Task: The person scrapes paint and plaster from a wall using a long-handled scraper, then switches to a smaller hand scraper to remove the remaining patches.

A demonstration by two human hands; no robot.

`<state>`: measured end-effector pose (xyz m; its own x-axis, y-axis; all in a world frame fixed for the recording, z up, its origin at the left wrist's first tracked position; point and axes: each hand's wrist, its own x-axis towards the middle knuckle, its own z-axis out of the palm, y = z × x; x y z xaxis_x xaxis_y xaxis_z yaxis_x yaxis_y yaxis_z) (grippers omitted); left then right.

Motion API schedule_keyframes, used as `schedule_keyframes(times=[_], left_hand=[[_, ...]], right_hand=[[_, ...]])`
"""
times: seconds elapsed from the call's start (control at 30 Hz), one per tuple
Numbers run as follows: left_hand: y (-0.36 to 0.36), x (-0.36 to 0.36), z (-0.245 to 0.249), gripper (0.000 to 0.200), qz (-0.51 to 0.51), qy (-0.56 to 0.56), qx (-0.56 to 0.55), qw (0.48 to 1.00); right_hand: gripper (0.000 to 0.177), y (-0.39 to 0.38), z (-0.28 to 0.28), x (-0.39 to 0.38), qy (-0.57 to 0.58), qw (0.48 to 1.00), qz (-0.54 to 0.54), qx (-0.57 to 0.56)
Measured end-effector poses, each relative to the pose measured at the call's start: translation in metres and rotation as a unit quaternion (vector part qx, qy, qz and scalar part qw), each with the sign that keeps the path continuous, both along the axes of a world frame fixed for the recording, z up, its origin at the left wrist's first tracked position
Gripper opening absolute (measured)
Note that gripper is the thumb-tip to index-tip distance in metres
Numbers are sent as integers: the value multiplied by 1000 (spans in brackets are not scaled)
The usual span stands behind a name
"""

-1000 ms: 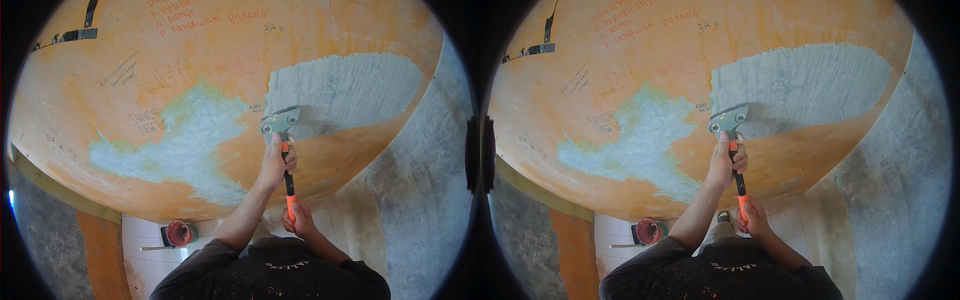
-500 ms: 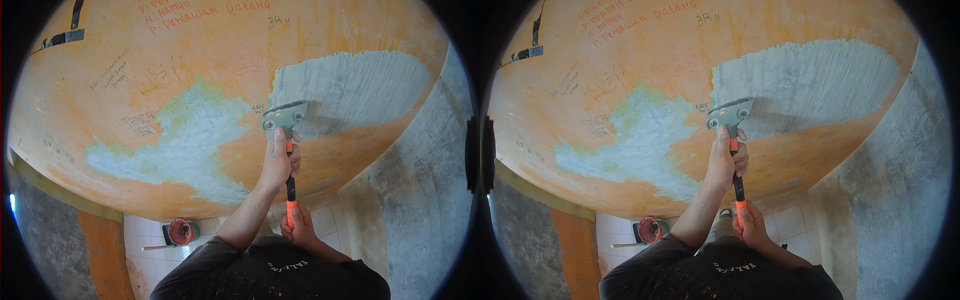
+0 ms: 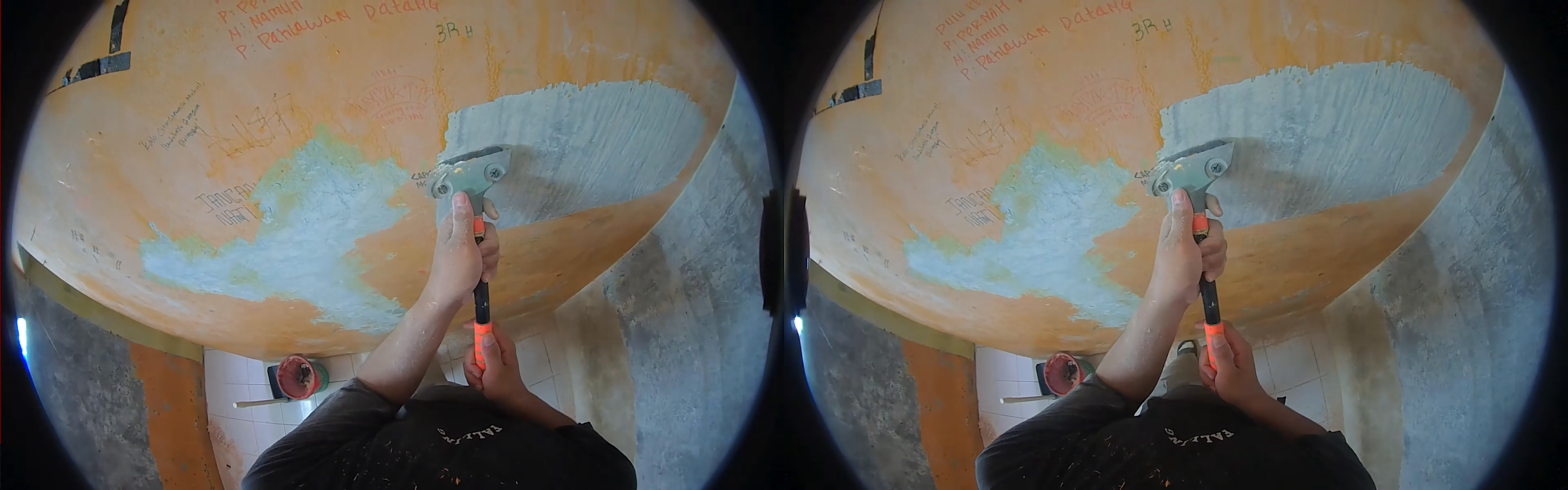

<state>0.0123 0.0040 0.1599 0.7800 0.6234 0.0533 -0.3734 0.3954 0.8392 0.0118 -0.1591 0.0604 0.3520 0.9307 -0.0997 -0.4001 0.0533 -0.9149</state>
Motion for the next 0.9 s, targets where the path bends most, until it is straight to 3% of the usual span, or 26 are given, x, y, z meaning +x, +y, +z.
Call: schedule_keyframes(times=[0.9], left_hand=[[0,7,39,53,8,-26,30,999]], right_hand=[[39,2,48,7,-16,1000,5,4]])
